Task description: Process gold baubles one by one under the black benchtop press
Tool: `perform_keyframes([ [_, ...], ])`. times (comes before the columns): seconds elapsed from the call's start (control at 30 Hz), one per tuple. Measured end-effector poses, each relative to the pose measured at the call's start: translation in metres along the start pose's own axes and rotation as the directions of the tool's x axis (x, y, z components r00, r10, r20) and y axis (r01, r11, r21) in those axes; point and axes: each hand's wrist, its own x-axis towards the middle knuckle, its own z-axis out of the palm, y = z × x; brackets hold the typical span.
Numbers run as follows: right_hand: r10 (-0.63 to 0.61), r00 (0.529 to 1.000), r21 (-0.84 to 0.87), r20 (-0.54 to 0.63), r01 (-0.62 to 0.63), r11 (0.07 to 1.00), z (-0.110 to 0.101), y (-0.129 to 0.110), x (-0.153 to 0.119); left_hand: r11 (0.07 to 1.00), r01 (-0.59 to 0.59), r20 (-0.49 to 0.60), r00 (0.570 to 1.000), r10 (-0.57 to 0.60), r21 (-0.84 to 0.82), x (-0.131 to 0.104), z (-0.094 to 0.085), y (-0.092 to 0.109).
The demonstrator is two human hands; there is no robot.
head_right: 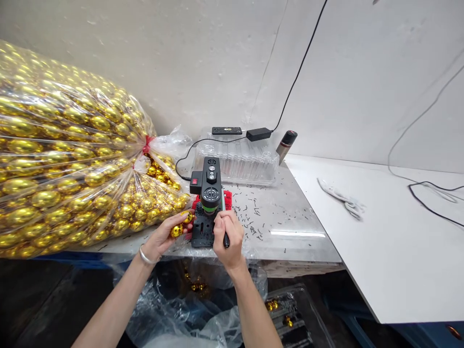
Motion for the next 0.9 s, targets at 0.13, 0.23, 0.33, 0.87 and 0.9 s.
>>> perform_keyframes([
  [0.13,0.003,1.000,-0.010,0.010,-0.003,1.000,-0.001,0.000,0.000,0.987,0.011,0.004,1.000,-0.012,0.162,0.008,0.009,-0.020],
  [0.23,0.006,1.000,-0.025,0.016,-0.006,1.000,-0.001,0.000,-0.001,0.939,-0.036,-0.031,0.998,0.050,0.343,0.019,0.011,-0.031],
  [0.33,-0.001,1.000,-0.032,0.025,0.002,0.999,-0.002,0.000,-0.001,0.830,-0.142,-0.004,0.985,0.171,0.539,0.027,0.012,-0.038],
  [0.87,0.020,1.000,-0.013,0.022,-0.020,1.000,0.000,0.006,-0.012,0.103,-0.168,0.127,0.938,0.322,0.980,0.019,0.037,-0.038],
  [0.9,0.020,1.000,-0.008,0.012,-0.020,1.000,0.002,0.008,-0.015,0.104,-0.163,0.123,0.940,0.320,0.981,0.019,0.037,-0.038],
])
